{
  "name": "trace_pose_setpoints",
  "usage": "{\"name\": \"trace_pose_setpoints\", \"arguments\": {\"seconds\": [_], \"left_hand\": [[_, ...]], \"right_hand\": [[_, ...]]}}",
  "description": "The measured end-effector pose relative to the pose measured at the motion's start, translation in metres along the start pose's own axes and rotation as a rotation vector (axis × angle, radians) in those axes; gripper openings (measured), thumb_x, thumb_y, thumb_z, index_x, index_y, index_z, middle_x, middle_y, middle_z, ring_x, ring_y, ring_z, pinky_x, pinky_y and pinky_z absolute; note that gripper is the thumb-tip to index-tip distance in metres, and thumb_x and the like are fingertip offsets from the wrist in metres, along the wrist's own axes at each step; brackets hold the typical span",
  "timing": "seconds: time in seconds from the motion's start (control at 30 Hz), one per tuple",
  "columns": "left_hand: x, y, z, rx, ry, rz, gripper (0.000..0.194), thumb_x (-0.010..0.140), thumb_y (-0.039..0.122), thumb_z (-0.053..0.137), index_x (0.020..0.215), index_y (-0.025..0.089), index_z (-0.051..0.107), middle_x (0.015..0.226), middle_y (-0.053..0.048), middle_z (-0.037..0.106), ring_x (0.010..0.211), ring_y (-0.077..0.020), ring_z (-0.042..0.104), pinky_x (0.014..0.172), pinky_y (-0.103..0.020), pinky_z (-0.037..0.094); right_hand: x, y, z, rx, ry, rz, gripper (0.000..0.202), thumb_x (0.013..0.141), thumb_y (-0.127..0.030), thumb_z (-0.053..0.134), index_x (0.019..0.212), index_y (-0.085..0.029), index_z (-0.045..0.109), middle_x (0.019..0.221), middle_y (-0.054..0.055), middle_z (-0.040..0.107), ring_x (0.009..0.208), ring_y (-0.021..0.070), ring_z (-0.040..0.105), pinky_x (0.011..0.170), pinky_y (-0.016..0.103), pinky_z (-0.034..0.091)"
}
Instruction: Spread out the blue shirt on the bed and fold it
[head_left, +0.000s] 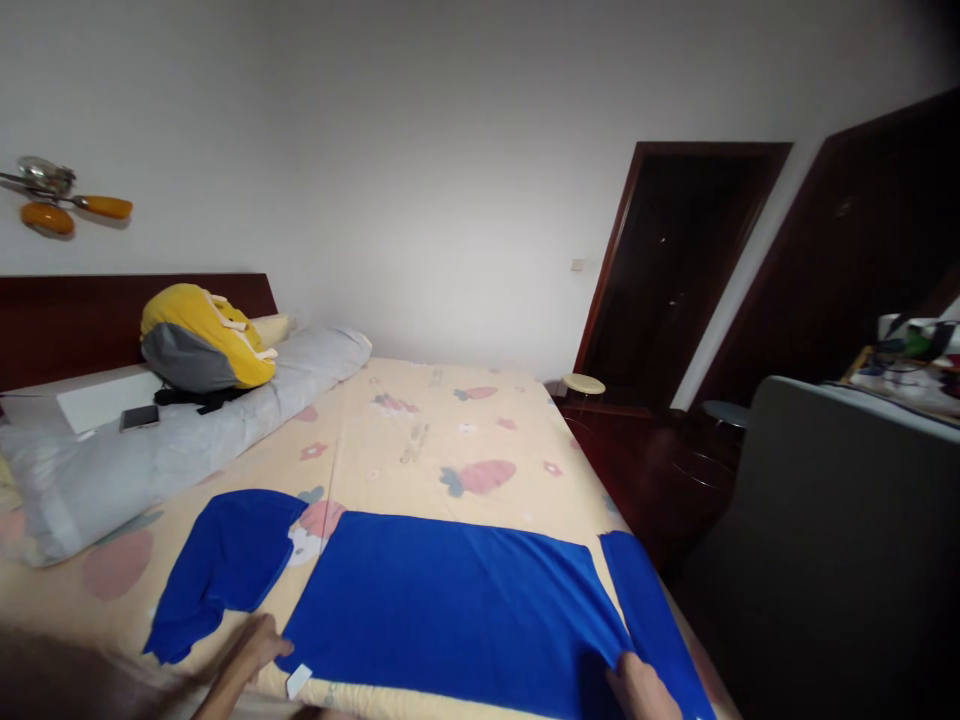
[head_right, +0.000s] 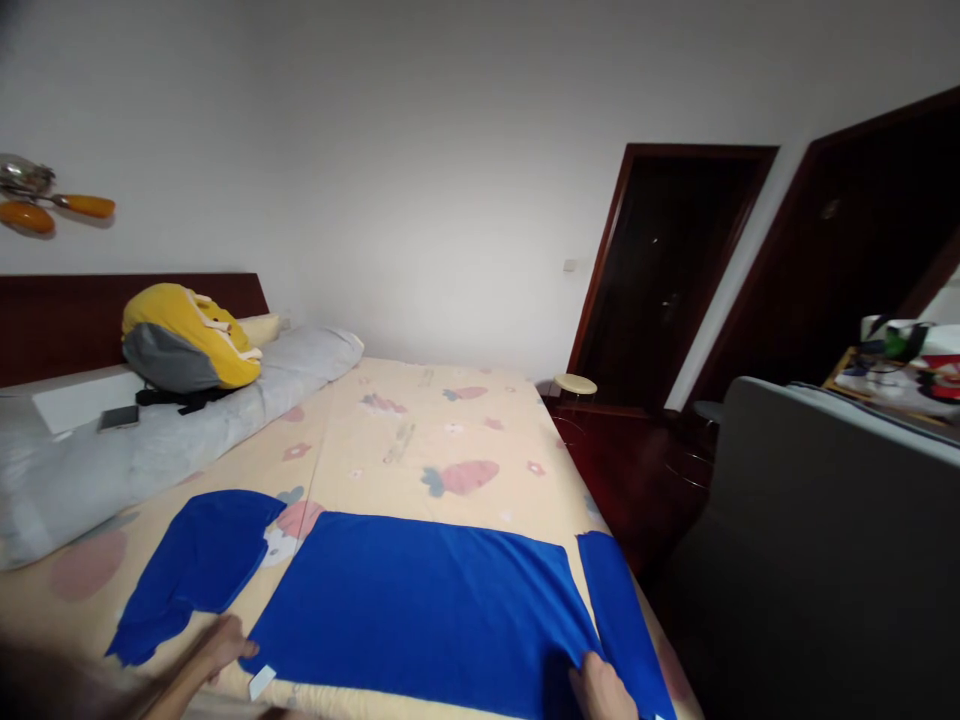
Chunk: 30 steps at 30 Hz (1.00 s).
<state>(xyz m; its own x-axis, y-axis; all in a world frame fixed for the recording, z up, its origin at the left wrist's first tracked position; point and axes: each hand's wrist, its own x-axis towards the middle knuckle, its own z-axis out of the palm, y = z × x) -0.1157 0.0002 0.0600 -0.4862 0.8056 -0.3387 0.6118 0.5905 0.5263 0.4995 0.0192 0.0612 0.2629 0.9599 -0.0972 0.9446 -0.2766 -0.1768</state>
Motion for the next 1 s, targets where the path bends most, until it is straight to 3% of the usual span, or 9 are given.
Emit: {"name": "trace_pose_setpoints", "arguments": {"seconds": [0.1,0.17,0.33,0.43,0.5,0.6,0.67,0.8,1.0], "left_hand": [[0.003,0.039,-0.002,0.093,0.071,0.176,0.029,0.071,0.028,0.061,0.054,0.024,0.038,0.049,0.006,0.045,0.066,-0.0208,0.06,0.066,-0.032,0.04],[-0.002,0.068,0.008,0.126,0.069,0.28,0.023,0.08,0.031,0.051,0.06,0.024,0.042,0.053,0.006,0.047,0.065,-0.0173,0.058,0.066,-0.03,0.039],[-0.039,0.126,0.059,0.154,-0.058,0.522,0.016,0.081,0.025,0.046,0.069,0.023,0.056,0.065,0.003,0.062,0.069,-0.0144,0.061,0.066,-0.025,0.042],[-0.062,0.147,0.096,0.166,-0.09,0.62,0.019,0.077,0.02,0.048,0.086,0.023,0.064,0.093,-0.004,0.071,0.093,-0.0168,0.065,0.084,-0.025,0.046],[-0.072,0.157,0.121,0.19,-0.116,0.639,0.038,0.077,0.018,0.044,0.109,0.021,0.064,0.122,-0.01,0.066,0.118,-0.0191,0.058,0.102,-0.027,0.041],[-0.079,0.167,0.155,0.254,-0.205,0.643,0.065,0.077,0.015,0.036,0.141,0.016,0.042,0.156,-0.01,0.035,0.145,-0.0175,0.029,0.119,-0.031,0.025],[-0.08,0.167,0.171,0.31,-0.24,0.629,0.073,0.076,0.016,0.034,0.149,0.018,0.027,0.162,-0.003,0.018,0.149,-0.0161,0.013,0.122,-0.036,0.017],[-0.07,0.141,0.176,0.412,-0.135,0.492,0.066,0.085,0.035,0.027,0.15,0.025,0.019,0.161,0.0,0.015,0.148,-0.0178,0.011,0.121,-0.045,0.016],[-0.034,0.058,0.126,0.458,0.113,0.288,0.061,0.09,0.047,0.016,0.149,0.031,0.01,0.161,0.002,0.012,0.148,-0.018,0.012,0.12,-0.05,0.018]], "right_hand": [[0.002,-0.033,0.01,0.01,0.0,-0.056,0.013,0.081,-0.024,0.051,0.076,-0.022,0.063,0.083,0.01,0.073,0.083,0.0251,0.072,0.068,0.032,0.052],[0.003,-0.061,0.019,0.025,-0.004,-0.104,0.015,0.083,-0.023,0.05,0.08,-0.02,0.064,0.086,0.011,0.074,0.084,0.0248,0.072,0.069,0.031,0.051],[-0.007,-0.139,0.042,0.077,-0.005,-0.245,0.019,0.083,-0.02,0.048,0.087,-0.018,0.067,0.09,0.013,0.074,0.087,0.0263,0.071,0.072,0.033,0.051],[-0.021,-0.182,0.055,0.113,0.004,-0.333,0.025,0.086,-0.02,0.043,0.089,-0.021,0.069,0.089,0.01,0.075,0.088,0.0259,0.071,0.075,0.033,0.053],[-0.029,-0.205,0.063,0.14,0.005,-0.392,0.03,0.085,-0.017,0.043,0.096,-0.024,0.069,0.094,0.008,0.076,0.096,0.0256,0.07,0.083,0.033,0.053],[-0.034,-0.224,0.075,0.182,-0.005,-0.476,0.045,0.079,-0.017,0.049,0.119,-0.03,0.063,0.125,0.006,0.068,0.121,0.0268,0.058,0.103,0.037,0.045],[-0.033,-0.221,0.083,0.248,-0.032,-0.572,0.055,0.08,-0.025,0.05,0.134,-0.034,0.05,0.144,0.003,0.05,0.134,0.027,0.045,0.111,0.041,0.038],[-0.021,-0.183,0.099,0.354,-0.074,-0.661,0.056,0.084,-0.049,0.048,0.14,-0.043,0.038,0.15,-0.002,0.036,0.139,0.028,0.034,0.114,0.049,0.034],[-0.004,-0.085,0.091,0.283,0.102,-0.392,0.052,0.086,-0.054,0.039,0.137,-0.045,0.041,0.149,-0.003,0.04,0.14,0.0251,0.033,0.114,0.053,0.03]]}}
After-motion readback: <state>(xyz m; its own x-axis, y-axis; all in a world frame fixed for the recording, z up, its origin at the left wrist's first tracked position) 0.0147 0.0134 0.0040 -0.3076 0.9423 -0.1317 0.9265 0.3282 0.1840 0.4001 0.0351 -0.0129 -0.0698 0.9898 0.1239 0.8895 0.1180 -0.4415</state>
